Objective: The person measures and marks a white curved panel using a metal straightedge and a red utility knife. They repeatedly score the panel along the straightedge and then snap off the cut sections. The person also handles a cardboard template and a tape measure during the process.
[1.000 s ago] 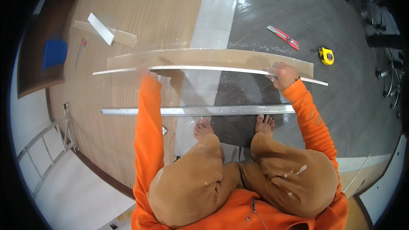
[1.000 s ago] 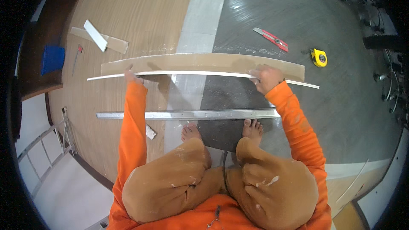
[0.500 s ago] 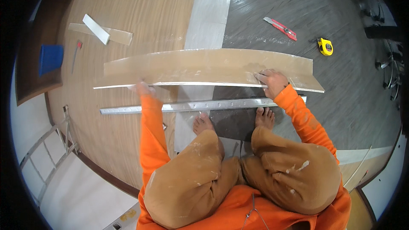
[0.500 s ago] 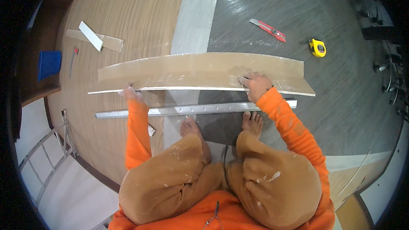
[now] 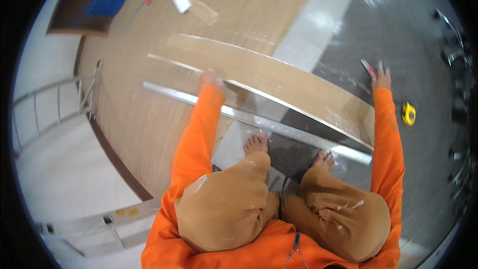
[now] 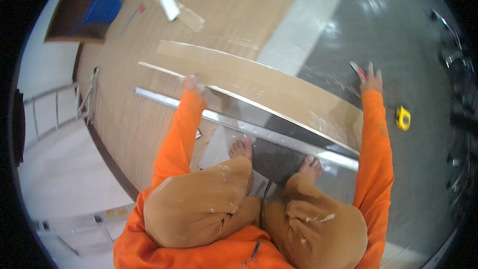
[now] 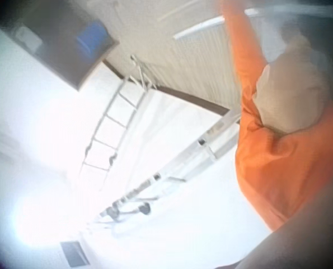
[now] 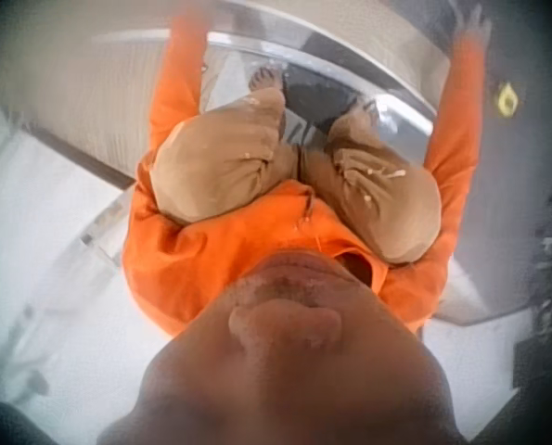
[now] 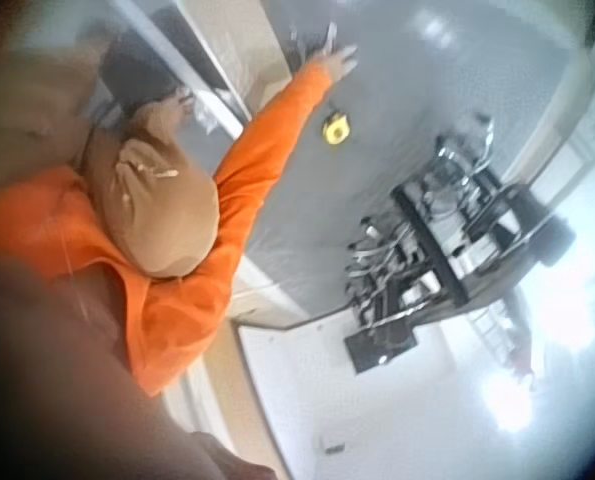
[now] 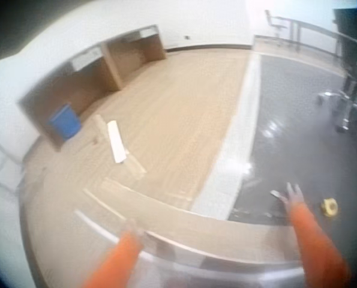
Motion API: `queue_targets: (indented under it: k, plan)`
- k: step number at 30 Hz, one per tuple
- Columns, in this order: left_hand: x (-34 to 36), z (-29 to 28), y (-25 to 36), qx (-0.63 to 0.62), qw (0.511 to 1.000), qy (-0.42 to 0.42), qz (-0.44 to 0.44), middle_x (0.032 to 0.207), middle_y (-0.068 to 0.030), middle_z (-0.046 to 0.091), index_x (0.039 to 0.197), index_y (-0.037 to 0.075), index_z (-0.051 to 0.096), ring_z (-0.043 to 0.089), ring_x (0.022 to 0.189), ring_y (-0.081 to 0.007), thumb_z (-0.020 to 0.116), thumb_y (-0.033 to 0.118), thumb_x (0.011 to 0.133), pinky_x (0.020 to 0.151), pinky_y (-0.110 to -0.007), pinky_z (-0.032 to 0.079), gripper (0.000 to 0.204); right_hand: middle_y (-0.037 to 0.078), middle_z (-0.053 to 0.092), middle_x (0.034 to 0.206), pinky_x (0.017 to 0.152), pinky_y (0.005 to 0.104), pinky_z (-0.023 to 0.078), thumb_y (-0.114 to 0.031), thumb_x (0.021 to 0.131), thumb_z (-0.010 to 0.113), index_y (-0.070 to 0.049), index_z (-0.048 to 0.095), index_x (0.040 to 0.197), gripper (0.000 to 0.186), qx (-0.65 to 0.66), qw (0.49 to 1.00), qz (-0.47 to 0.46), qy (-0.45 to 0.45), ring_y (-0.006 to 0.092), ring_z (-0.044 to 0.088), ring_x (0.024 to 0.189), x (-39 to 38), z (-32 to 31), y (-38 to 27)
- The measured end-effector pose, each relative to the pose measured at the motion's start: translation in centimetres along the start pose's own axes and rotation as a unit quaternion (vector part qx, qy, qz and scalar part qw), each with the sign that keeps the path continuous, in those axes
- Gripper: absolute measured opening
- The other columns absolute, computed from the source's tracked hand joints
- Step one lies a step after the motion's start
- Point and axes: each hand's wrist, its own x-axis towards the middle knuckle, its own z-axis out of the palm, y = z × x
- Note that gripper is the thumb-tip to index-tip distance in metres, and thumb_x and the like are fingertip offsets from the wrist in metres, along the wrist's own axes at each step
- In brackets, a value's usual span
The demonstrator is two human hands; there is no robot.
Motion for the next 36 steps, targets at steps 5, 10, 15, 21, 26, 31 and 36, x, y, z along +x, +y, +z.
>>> queue_targets:
  k: [5,10,15,21,26,31,36]
  plan:
    - [0.8,2.0,2.0,-0.114,0.991,0.002,0.066,0.16,-0.0131,0.035,0.166,0.014,0.014,0.043,0.139,-0.0277,0.065,0.011,0.089,0.116,-0.042,0.033,0.092,0.02,0.069,0.117,0.098,0.0467,0.05,-0.031,0.095,0.071,-0.011,0.067,0.129,0.039,0.061,0.997,-0.032,-0.026,0.0397,0.063,0.113,1.5,4.5,2.7]
    - [3.6,2.1,7.4,-0.206,0.972,-0.032,0.109,0.155,-0.0127,0.042,0.165,0.011,0.016,0.046,0.138,-0.0303,0.063,0.006,0.088,0.116,-0.045,0.036,0.091,0.019,0.072,0.104,0.083,0.0445,0.054,-0.02,0.098,0.068,-0.007,0.063,0.119,0.025,0.151,0.982,-0.065,-0.089,0.0415,0.068,0.094,2.1,1.1,-2.9]
    - [10.1,-3.2,8.3,-0.231,0.973,0.019,-0.018,0.137,-0.0133,0.052,0.164,0.021,0.016,0.054,0.127,-0.0313,0.057,0.002,0.088,0.106,-0.049,0.045,0.089,0.023,0.071,0.1,0.071,0.0469,0.054,-0.02,0.101,0.063,-0.008,0.058,0.124,0.026,0.307,0.877,-0.206,-0.307,0.0465,0.068,0.081,4.4,-3.4,-22.9]
    - [6.0,2.3,10.8,-0.182,0.981,0.061,0.027,0.143,-0.0168,0.05,0.164,0.018,0.015,0.056,0.124,-0.033,0.051,-0.003,0.088,0.105,-0.048,0.047,0.087,0.021,0.068,0.122,0.097,0.0426,0.052,-0.024,0.1,0.062,-0.008,0.061,0.136,0.039,0.345,0.721,-0.43,-0.42,0.0386,0.065,0.112,6.6,1.8,-52.6]
    - [6.8,3.0,10.4,-0.142,0.986,0.066,0.061,0.149,-0.0173,0.048,0.166,0.015,0.012,0.055,0.125,-0.0314,0.048,-0.006,0.088,0.105,-0.043,0.047,0.088,0.019,0.071,0.122,0.094,0.0482,0.054,-0.028,0.097,0.064,-0.021,0.065,0.135,0.039,0.362,0.758,-0.389,-0.378,0.0401,0.067,0.11,4.1,6.7,-73.7]
    - [8.2,1.9,9.5,-0.14,0.983,0.094,0.074,0.151,-0.0165,0.046,0.167,0.014,0.009,0.056,0.124,-0.027,0.049,-0.006,0.089,0.104,-0.039,0.047,0.09,0.017,0.074,0.113,0.09,0.0478,0.056,-0.019,0.091,0.065,-0.019,0.07,0.125,0.035,0.368,0.757,-0.386,-0.377,0.0398,0.069,0.106,1.2,6.3,-80.3]
    - [7.2,2.7,9.7,-0.162,0.983,0.085,-0.004,0.155,-0.0159,0.041,0.167,0.015,0.005,0.055,0.124,-0.0261,0.048,-0.006,0.09,0.102,-0.038,0.048,0.091,0.017,0.075,0.111,0.089,0.048,0.057,-0.018,0.089,0.067,-0.014,0.074,0.115,0.027,0.336,0.773,-0.391,-0.369,0.0382,0.071,0.105,1.7,8.6,-81.9]
